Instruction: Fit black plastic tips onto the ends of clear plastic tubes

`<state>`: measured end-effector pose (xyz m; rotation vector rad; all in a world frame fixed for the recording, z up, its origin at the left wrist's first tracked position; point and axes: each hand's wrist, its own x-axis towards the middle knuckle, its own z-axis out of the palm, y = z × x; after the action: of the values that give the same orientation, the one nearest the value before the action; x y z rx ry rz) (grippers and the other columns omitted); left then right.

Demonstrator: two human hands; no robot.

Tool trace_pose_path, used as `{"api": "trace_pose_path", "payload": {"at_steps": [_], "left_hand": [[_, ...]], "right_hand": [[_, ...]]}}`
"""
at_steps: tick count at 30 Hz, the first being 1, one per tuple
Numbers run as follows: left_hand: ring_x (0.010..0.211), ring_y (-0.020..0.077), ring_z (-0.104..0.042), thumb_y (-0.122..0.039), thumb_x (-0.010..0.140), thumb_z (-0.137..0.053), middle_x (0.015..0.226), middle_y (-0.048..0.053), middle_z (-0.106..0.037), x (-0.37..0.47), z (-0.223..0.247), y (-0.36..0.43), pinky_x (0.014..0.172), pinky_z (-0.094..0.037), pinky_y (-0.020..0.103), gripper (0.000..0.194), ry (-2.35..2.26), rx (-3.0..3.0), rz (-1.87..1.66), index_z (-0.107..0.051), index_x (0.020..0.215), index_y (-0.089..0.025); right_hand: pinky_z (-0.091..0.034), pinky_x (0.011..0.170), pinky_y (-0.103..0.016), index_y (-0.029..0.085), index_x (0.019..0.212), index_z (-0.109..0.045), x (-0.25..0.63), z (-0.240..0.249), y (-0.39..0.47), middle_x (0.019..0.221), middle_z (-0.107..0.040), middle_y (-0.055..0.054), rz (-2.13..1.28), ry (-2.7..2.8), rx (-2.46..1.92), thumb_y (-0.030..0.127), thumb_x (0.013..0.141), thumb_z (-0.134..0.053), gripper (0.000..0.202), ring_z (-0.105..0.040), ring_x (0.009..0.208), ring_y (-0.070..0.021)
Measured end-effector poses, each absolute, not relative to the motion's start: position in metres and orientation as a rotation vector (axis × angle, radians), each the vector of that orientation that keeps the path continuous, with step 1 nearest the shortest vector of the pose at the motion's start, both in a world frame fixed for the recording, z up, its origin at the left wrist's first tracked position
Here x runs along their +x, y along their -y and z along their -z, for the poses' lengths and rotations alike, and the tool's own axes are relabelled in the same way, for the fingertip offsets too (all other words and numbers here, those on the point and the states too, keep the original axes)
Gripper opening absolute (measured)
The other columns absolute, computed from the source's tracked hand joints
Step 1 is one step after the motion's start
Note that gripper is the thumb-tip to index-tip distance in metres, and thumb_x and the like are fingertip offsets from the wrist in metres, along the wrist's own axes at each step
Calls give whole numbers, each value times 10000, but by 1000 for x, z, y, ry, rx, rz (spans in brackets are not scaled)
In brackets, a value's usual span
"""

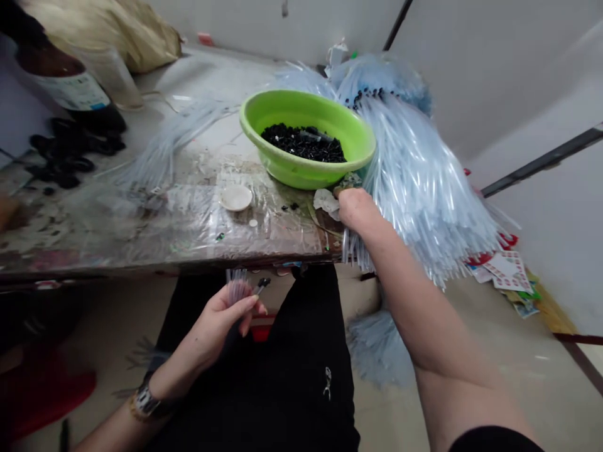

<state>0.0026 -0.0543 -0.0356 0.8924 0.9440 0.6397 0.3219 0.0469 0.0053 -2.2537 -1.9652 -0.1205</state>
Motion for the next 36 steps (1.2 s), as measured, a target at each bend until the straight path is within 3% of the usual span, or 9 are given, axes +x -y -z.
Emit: {"api": "trace_pose_path", "payload": {"at_steps": [4, 8, 11, 15, 18, 21, 30, 36], "left_hand": [[413, 46, -446, -285, 819, -614, 678, 3, -676, 0, 38, 53, 580, -449, 227, 158, -925, 874, -653, -528, 776, -160], [419, 49, -454, -274, 820, -613, 702, 7, -667, -1, 41, 50, 499, -385, 203, 163, -899, 869, -664, -519, 757, -156], [418, 52, -457, -287, 808, -629, 701, 6, -664, 0, 41, 49, 494, -392, 208, 173, -905, 848, -661, -528, 756, -157], [408, 51, -456, -299, 793, -648, 681, 1, -669, 2, 40, 49, 519, -435, 219, 177, -929, 837, -660, -543, 770, -158], [425, 63, -477, -305, 769, -673, 682, 2, -662, 2, 39, 49, 473, -421, 208, 190, -942, 832, -665, -558, 787, -156], [439, 70, -475, -291, 752, -686, 627, -19, -611, 2, 41, 51, 430, -391, 190, 183, -931, 834, -663, -580, 810, -153], [491, 69, -495, -276, 769, -681, 703, -19, -610, 0, 44, 49, 481, -420, 194, 182, -912, 901, -601, -604, 883, -157], [472, 69, -481, -286, 789, -662, 651, -29, -580, -2, 45, 48, 485, -415, 198, 165, -878, 891, -600, -581, 862, -163]], "right_hand": [[-448, 758, -394, 107, 1068, -644, 316, -29, -32, 951, -668, -167, 320, 2042, -2243, 32, 712, -479, 399, -590, 879, -284], [-426, 907, -446, 91, 1190, -591, 290, -57, 0, 1130, -629, -178, 300, 1871, -2067, 127, 780, -521, 417, -566, 1032, -309], [-465, 852, -432, 186, 1185, -593, 254, -55, 27, 1085, -647, -105, -59, 1687, -1893, 227, 830, -549, 360, -604, 944, -255], [-498, 736, -364, 252, 1271, -511, 202, -14, 57, 1076, -643, -66, -844, 1375, -1655, 273, 774, -655, 518, -609, 839, -198], [-489, 676, -301, 245, 1245, -486, 172, 20, 70, 1023, -627, -46, -1222, 1079, -1503, 280, 709, -714, 583, -593, 786, -158], [-473, 665, -260, 250, 1214, -468, 153, 37, 76, 942, -607, -6, -1374, 901, -1368, 276, 700, -719, 573, -583, 792, -139], [-395, 546, -219, 241, 1128, -536, 146, 35, 75, 772, -546, 54, -1339, 876, -1393, 196, 721, -629, 420, -495, 612, -88], [-398, 564, -234, 216, 913, -608, 152, 35, 74, 752, -549, 31, -1351, 950, -1441, 196, 710, -623, 204, -497, 647, -109]]}}
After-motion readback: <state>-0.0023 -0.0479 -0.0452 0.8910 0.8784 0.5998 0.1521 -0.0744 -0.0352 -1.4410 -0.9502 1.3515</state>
